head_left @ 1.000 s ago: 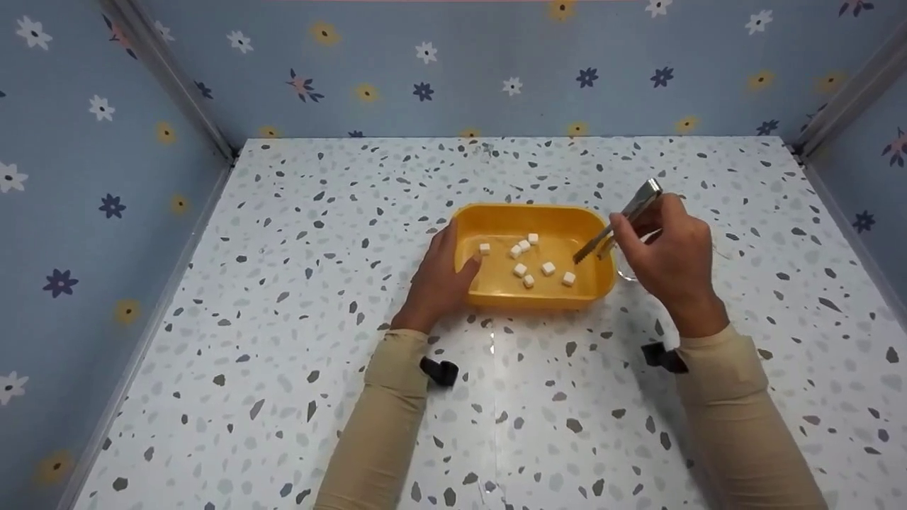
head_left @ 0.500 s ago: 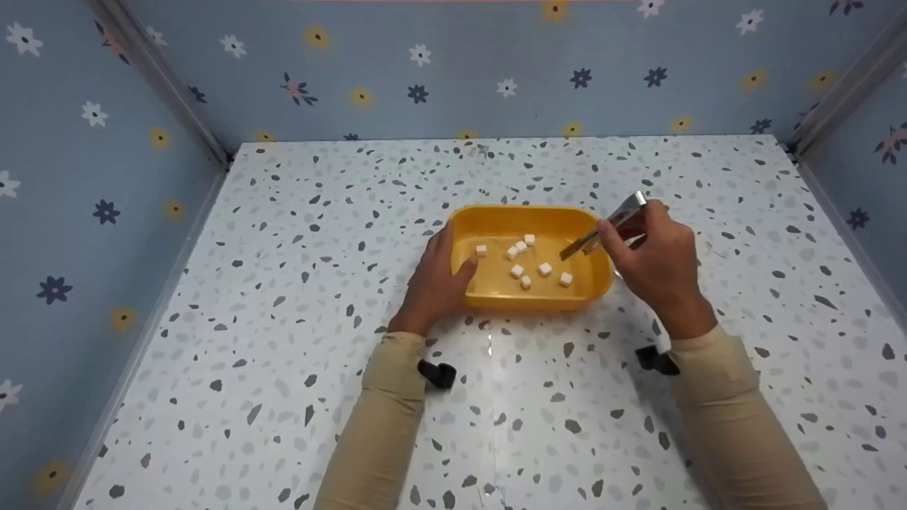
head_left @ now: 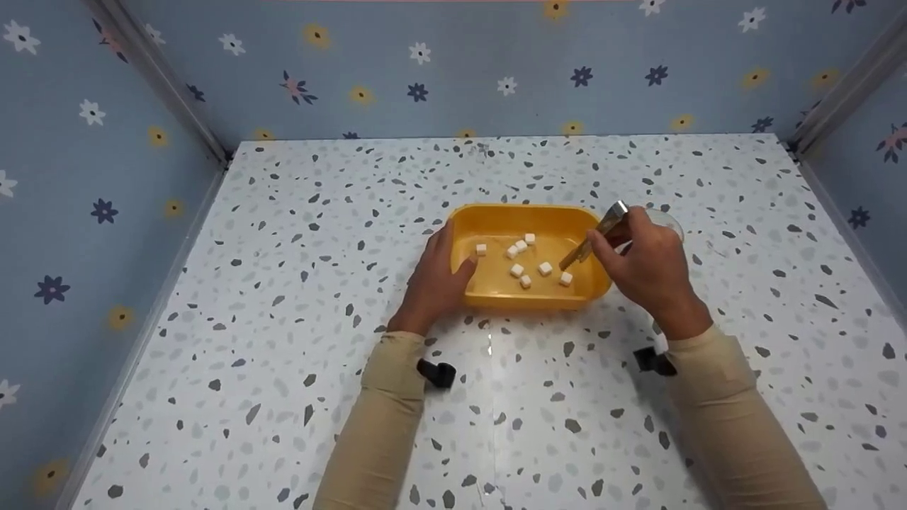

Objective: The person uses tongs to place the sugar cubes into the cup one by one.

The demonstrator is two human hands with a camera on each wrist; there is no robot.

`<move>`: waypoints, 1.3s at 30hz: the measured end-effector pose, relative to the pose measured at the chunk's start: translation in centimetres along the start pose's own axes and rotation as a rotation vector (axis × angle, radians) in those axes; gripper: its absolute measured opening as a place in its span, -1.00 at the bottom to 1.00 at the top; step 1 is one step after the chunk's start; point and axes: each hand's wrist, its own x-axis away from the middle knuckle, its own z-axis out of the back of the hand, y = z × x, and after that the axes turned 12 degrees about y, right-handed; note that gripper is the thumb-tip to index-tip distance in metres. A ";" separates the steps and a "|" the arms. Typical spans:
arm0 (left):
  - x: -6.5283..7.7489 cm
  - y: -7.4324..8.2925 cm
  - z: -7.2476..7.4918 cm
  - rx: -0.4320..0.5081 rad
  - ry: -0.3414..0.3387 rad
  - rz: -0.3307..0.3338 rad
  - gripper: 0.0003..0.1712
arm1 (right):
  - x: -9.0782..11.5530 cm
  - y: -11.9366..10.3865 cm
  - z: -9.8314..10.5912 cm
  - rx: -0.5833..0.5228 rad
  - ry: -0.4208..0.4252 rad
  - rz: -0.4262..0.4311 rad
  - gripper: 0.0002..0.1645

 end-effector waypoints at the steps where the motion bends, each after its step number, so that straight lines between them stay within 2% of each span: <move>1: 0.0 0.0 0.0 -0.001 -0.001 -0.001 -0.10 | 0.0 0.0 0.0 0.000 -0.010 0.005 -0.65; 6: -0.1 0.1 0.1 -0.001 -0.010 0.001 -0.10 | 0.0 0.1 -0.1 -0.002 -0.056 0.024 -0.67; 19: 0.0 -0.2 0.2 0.007 0.012 -0.005 -0.10 | 0.2 -0.2 -0.7 0.028 -0.175 0.006 -0.67; 33: 0.1 0.0 0.1 0.004 0.005 0.015 -0.11 | 0.5 -0.2 -0.8 0.074 -0.276 -0.080 -0.69; 39: 0.0 -0.1 0.1 0.003 0.009 0.003 -0.11 | 0.5 -0.5 -0.9 0.073 -0.306 -0.051 -0.72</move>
